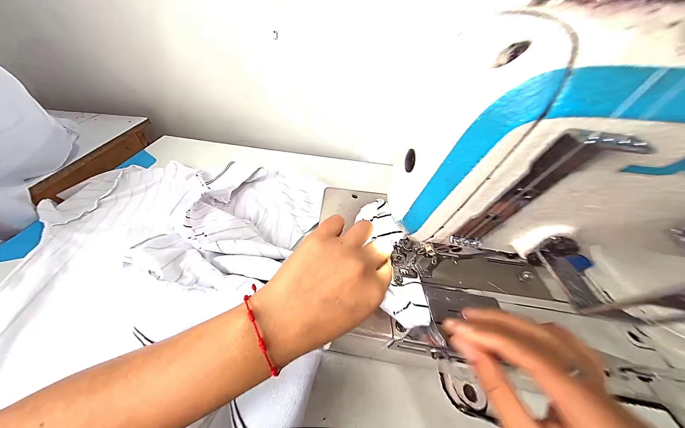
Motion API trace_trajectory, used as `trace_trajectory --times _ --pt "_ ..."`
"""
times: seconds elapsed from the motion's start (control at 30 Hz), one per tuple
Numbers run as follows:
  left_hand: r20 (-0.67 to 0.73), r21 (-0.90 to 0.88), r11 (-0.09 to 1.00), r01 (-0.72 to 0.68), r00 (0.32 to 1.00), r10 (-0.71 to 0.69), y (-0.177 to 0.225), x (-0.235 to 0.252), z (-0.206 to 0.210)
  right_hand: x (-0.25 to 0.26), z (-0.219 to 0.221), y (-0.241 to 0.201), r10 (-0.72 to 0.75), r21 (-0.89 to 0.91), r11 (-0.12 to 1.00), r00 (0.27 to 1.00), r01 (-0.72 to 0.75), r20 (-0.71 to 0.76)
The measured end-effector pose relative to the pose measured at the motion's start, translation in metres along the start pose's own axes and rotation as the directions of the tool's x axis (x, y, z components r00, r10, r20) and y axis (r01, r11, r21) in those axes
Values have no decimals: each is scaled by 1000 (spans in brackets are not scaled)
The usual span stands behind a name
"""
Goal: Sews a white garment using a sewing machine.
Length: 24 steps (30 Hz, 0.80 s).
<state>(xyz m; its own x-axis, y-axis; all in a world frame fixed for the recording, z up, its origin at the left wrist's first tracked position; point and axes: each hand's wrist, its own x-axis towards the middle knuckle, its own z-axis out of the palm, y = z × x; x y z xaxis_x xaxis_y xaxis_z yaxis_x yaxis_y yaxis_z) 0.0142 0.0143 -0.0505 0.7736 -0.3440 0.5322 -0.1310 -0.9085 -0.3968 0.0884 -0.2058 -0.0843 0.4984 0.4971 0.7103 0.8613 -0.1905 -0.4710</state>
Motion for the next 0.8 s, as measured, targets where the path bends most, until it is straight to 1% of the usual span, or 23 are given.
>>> trace_trajectory --times 0.07,0.1,0.13,0.17,0.27,0.3,0.4,0.47,0.5,0.57,0.6,0.63,0.67,0.73,0.77,0.8 --pt "4 3 1000 12 1000 -12 2 0 -1 19 -27 18 35 -223 974 999 -38 -15" --pt "9 5 1000 16 1000 -16 4 0 -2 31 -33 35 38 -322 946 999 -43 -20" --pt "16 11 1000 18 1000 -19 5 1 -3 44 -36 54 44 -404 914 999 -43 -6" --pt "28 19 1000 24 999 -25 6 3 -5 56 -36 68 67 -448 893 997 -43 38" --pt "98 49 996 77 992 -82 12 10 -8 81 -30 79 209 -470 879 949 -78 234" --pt "117 62 993 100 987 -107 14 13 -9 83 -28 78 215 -460 885 936 -67 278" --pt "143 99 984 148 977 -161 15 19 -7 80 -28 75 134 -316 949 924 -15 358" --pt "142 106 984 140 978 -155 12 19 -3 76 -26 76 84 -265 964 923 20 376" --pt "127 88 990 114 984 -124 8 18 0 75 -23 78 54 -255 966 929 45 367" --pt "57 -16 999 45 997 -44 -10 18 9 74 -16 82 -13 -267 958 948 103 319" --pt "33 -88 995 39 999 -36 -23 21 15 76 -14 83 -36 -279 953 956 122 293" --pt "34 -141 988 61 998 -57 -37 26 23 78 -13 82 -34 -289 950 958 120 285" --pt "59 -162 982 94 995 -86 -51 32 32 82 -13 80 3 -295 951 954 90 301" --pt "190 -165 963 213 965 -181 -70 51 46 92 -12 65 123 -329 944 936 -8 329" --pt "265 -156 949 275 937 -229 -76 61 48 97 -8 57 154 -349 936 939 -39 309" --pt "357 -126 933 338 893 -275 -79 71 49 103 -7 52 211 -374 925 915 -72 345"
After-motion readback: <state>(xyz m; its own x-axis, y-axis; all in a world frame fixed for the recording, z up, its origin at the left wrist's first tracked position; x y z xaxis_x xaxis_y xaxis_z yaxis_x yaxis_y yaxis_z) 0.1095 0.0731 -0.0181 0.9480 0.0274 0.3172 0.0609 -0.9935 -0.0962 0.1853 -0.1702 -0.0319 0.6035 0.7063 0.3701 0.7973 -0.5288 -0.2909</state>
